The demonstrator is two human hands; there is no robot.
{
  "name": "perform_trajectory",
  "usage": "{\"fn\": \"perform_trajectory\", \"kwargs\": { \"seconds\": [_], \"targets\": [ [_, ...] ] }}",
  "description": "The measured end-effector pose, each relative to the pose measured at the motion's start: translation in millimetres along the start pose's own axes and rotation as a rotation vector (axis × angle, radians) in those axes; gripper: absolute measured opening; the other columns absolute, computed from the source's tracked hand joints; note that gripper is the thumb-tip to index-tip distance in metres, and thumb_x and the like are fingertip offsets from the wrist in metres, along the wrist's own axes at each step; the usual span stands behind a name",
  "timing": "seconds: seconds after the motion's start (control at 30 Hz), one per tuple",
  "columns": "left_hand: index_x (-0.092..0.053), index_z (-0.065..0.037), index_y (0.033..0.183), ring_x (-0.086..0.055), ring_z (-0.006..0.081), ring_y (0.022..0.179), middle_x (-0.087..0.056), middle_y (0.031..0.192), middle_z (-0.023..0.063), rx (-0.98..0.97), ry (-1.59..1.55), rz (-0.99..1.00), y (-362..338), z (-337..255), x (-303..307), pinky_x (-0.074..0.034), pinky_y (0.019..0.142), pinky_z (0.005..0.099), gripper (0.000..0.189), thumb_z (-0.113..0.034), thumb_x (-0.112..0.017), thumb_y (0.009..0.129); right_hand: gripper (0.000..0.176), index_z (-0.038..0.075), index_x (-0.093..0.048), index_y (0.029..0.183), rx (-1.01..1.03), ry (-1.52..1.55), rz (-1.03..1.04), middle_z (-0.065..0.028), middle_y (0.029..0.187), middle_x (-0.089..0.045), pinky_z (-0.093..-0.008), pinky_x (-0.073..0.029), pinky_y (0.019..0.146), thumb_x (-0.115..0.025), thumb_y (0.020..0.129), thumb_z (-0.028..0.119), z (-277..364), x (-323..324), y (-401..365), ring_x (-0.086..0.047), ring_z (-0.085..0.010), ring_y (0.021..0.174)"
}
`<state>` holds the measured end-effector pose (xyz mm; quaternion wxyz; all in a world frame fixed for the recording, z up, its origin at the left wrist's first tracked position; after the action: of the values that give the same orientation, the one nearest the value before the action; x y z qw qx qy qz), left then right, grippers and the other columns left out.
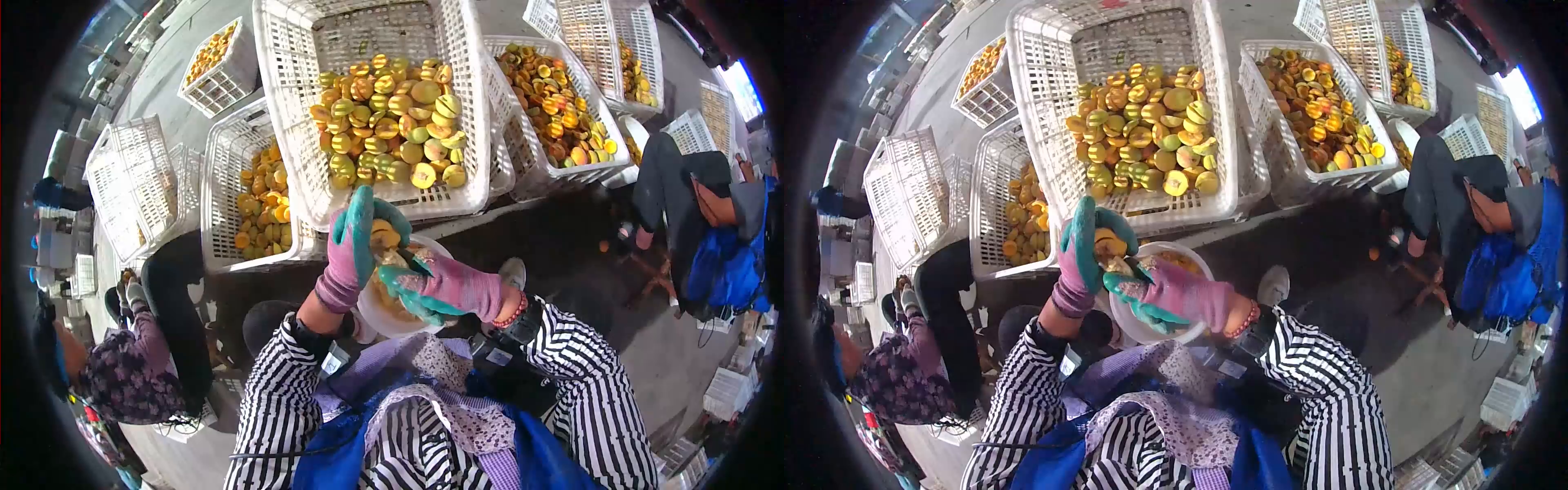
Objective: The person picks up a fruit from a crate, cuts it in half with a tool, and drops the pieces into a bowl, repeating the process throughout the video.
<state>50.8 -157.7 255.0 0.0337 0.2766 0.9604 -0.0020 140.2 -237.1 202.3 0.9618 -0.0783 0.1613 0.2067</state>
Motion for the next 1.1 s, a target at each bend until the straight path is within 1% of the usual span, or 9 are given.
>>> {"fn": "perform_trajectory", "kwargs": {
  "seconds": [0.1,0.17,0.37,0.5,0.53,0.57,0.73,1.03,1.1],
  "targets": [
    [-0.059,0.002,0.074,-0.059,0.0193,0.061,-0.062,0.067,0.0103,-0.266,0.2,0.105,-9.8,-14.7,3.5,-0.048,0.062,0.0293,0.056,-0.04,-0.03,0.098,0.038,0.012,-0.052,0.121,-0.31,0.513,-0.028,-0.0033,0.092,-0.065,-0.034,-0.049,0.062,-0.054,0.091,0.036,-7.1,-20.5,-14.3,-0.062,-0.0186,0.071],
    [-0.058,0.001,0.076,-0.059,0.0204,0.061,-0.063,0.069,0.0109,-0.246,-0.055,0.299,-12.6,-5.6,0.2,-0.049,0.064,0.0296,0.052,-0.039,-0.033,0.097,0.036,0.014,-0.053,0.115,-0.371,0.712,0.373,0.0006,0.079,-0.059,-0.0243,-0.043,0.049,-0.051,0.092,0.041,8.3,-43.4,-24.4,-0.053,-0.01,0.058],
    [-0.06,0.002,0.082,-0.06,0.0173,0.068,-0.063,0.075,0.0086,-0.176,0.15,0.026,-21.5,23.3,53.3,-0.048,0.065,0.0294,0.039,-0.029,-0.041,0.096,0.047,0.009,-0.054,0.108,-0.475,0.477,0.339,0.0004,0.058,-0.05,-0.0244,-0.039,0.042,-0.051,0.089,0.052,-8.8,-34.6,-38.2,-0.047,-0.0092,0.046],
    [-0.064,-0.001,0.082,-0.056,0.011,0.066,-0.063,0.072,0.0059,0.001,0.536,-0.552,-22.3,41.1,165.7,-0.046,0.062,0.0277,0.035,-0.028,-0.046,0.094,0.049,0.004,-0.053,0.099,-0.513,-0.663,0.083,-0.0082,0.064,-0.059,-0.0316,-0.048,0.047,-0.051,0.087,0.051,-72.4,9.2,-38.1,-0.059,-0.019,0.051],
    [-0.065,-0.003,0.086,-0.058,0.0178,0.061,-0.064,0.071,0.0082,-0.242,0.84,-0.638,-24.8,36.2,174.9,-0.046,0.059,0.0318,0.034,-0.033,-0.049,0.092,0.05,0.002,-0.055,0.101,-0.496,-0.913,0.041,-0.0149,0.076,-0.061,-0.0371,-0.048,0.06,-0.051,0.086,0.05,-74.6,13.7,-41.7,-0.061,-0.0263,0.067],
    [-0.064,-0.006,0.093,-0.06,0.026,0.068,-0.065,0.08,0.01,0.029,1.221,-0.652,-19.6,39.2,188.6,-0.046,0.064,0.038,0.031,-0.036,-0.055,0.088,0.052,0.0,-0.057,0.102,-0.475,-1.17,-0.004,-0.0217,0.088,-0.063,-0.0426,-0.049,0.074,-0.052,0.085,0.049,-71.5,20.8,-42.4,-0.063,-0.0336,0.083],
    [-0.062,-0.009,0.101,-0.06,0.0298,0.09,-0.062,0.099,0.0123,-0.337,1.51,-0.478,29.4,23.3,104.9,-0.047,0.076,0.0399,0.029,-0.025,-0.068,0.078,0.05,0.003,-0.053,0.099,-0.352,-1.094,-0.15,-0.0238,0.08,-0.061,-0.0467,-0.047,0.071,-0.053,0.083,0.051,-57.2,31.4,-43.9,-0.06,-0.0393,0.08],
    [-0.055,-0.003,0.108,-0.059,0.0346,0.099,-0.062,0.103,0.0196,0.318,1.398,0.056,154.1,170.8,-19.6,-0.048,0.082,0.0421,0.055,-0.043,-0.069,0.073,0.051,0.005,-0.055,0.113,-0.228,-0.675,-0.471,-0.0218,0.095,-0.063,-0.0435,-0.047,0.076,-0.059,0.083,0.046,11.9,66.1,-48.5,-0.06,-0.0388,0.093],
    [-0.053,-0.002,0.112,-0.059,0.0358,0.1,-0.061,0.105,0.0207,0.305,1.444,-0.004,155.4,196.8,-17.1,-0.048,0.082,0.0429,0.06,-0.044,-0.069,0.072,0.04,0.001,-0.055,0.105,-0.034,-0.651,-0.576,-0.0133,0.076,-0.063,-0.0337,-0.048,0.058,-0.062,0.085,0.035,19.1,68.6,-49.5,-0.062,-0.0227,0.063]
  ]
}}
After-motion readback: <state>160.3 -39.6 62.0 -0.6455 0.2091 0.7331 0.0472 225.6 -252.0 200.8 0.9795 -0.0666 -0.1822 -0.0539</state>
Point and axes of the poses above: each hand's wrist, its own y-axis towards the middle knuckle, its own x-axis out of the back of the hand, z = x × y, the point moved 5 cm from there along y, towards the middle knuckle
